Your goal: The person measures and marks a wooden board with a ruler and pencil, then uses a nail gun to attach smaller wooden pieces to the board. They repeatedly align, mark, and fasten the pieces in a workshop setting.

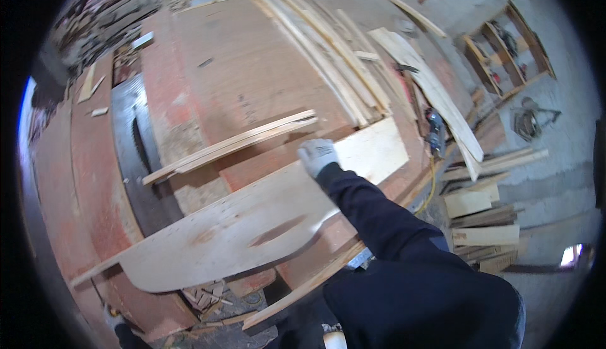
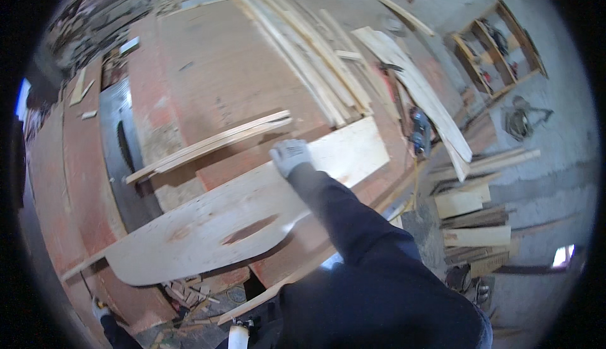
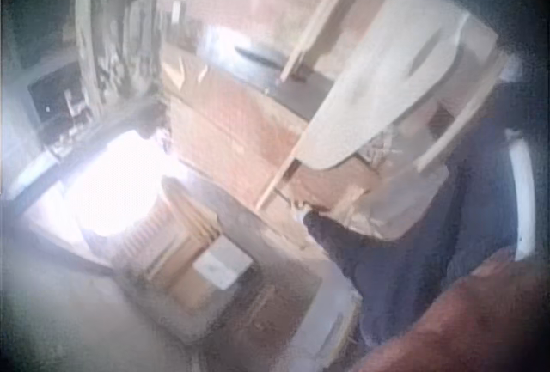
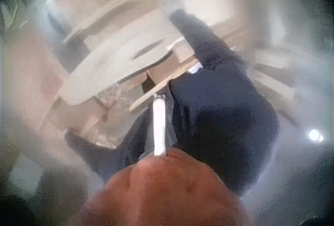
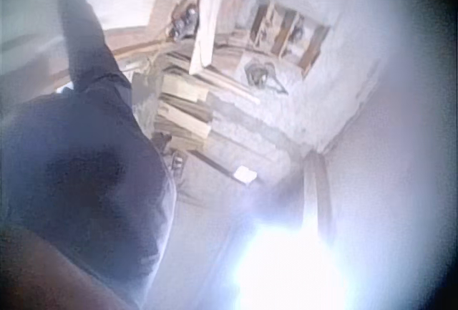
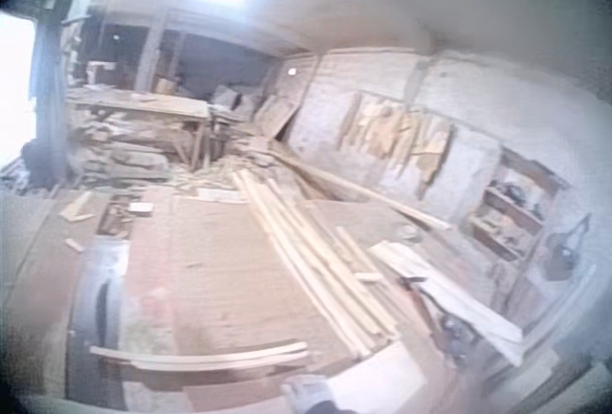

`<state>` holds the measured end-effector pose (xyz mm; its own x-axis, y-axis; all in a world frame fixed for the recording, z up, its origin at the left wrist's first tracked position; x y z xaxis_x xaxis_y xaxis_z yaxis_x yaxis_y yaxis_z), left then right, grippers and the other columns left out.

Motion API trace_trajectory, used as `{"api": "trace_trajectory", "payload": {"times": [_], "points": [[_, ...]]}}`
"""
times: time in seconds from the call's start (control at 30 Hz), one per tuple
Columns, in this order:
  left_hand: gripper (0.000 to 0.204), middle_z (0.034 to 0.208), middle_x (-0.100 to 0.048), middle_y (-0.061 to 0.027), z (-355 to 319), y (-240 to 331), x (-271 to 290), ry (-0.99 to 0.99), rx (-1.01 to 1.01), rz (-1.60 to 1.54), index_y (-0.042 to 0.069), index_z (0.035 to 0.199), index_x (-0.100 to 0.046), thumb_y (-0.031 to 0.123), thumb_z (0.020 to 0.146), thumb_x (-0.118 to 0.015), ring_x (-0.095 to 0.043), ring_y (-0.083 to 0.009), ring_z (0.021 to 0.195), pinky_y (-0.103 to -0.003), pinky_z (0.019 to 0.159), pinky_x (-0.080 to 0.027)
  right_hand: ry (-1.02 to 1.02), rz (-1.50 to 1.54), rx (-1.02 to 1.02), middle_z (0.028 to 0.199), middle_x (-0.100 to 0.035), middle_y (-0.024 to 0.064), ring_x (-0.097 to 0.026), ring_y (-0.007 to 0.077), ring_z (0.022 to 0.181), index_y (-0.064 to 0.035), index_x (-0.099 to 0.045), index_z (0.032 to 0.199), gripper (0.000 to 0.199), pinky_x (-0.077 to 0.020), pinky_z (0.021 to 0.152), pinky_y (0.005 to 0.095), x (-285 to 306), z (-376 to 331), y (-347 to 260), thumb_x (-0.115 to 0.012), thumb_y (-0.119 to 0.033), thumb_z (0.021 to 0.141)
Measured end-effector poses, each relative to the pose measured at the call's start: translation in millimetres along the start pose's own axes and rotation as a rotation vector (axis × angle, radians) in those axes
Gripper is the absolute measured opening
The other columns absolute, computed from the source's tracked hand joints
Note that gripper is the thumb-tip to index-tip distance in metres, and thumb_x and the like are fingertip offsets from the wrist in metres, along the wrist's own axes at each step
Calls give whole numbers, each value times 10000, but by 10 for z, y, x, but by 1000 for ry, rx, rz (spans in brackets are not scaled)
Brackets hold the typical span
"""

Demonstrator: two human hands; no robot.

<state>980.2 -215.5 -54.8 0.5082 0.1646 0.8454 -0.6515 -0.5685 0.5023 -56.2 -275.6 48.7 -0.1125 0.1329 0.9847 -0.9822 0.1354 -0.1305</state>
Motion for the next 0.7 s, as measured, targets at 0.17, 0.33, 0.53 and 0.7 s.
{"api": "trace_trajectory", "payload": {"times": [0.17, 0.33, 0.53, 0.7], "points": [[792, 1345, -562, -176, -404, 120, 61, 25, 96, 116, 27, 1457, -393, 191, 774, -759, -570, -255, 1186, -384, 1007, -489, 49, 245, -49, 967, -689, 104, -635, 297, 949, -122, -696, 945, 276, -426, 887, 454, 110, -2, 58, -496, -312, 939], [903, 1402, -528, -186, -1823, 585, -152, 93, 238, -11, 28, 1508, -318, 403, 822, -770, -548, -234, 1243, -380, 1032, -475, 333, 659, -346, 1029, -708, 160, -664, 321, 1012, -88, -714, 1057, 270, -510, 933, 412, 308, -15, 1225, -605, -308, 944], [841, 1359, -547, -179, -3239, 1525, -701, 108, 221, -141, 25, 1475, -356, 308, 799, -769, -566, -240, 1196, -386, 998, -491, 395, 345, -623, 1087, -693, 197, -658, 377, 998, -107, -663, 1140, 297, -509, 891, 470, 674, 30, 3781, -591, -291, 918], [796, 1323, -562, -172, -4271, 2046, -1040, 128, 288, -185, 22, 1447, -388, 228, 779, -769, -580, -244, 1158, -391, 970, -504, 389, 85, -610, 1086, -677, 232, -644, 405, 1018, -62, -628, 1113, 309, -500, 891, 498, 590, 259, 5149, -548, -278, 908]]}}
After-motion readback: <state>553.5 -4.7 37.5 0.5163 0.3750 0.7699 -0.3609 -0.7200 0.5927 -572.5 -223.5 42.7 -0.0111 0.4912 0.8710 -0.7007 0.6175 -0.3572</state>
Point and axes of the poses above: each hand's wrist, its own z-axis towards the middle knuckle, its own x-axis out of the back of the hand, y = z × x, the point moved 5 cm from there along z, towards the middle knuckle
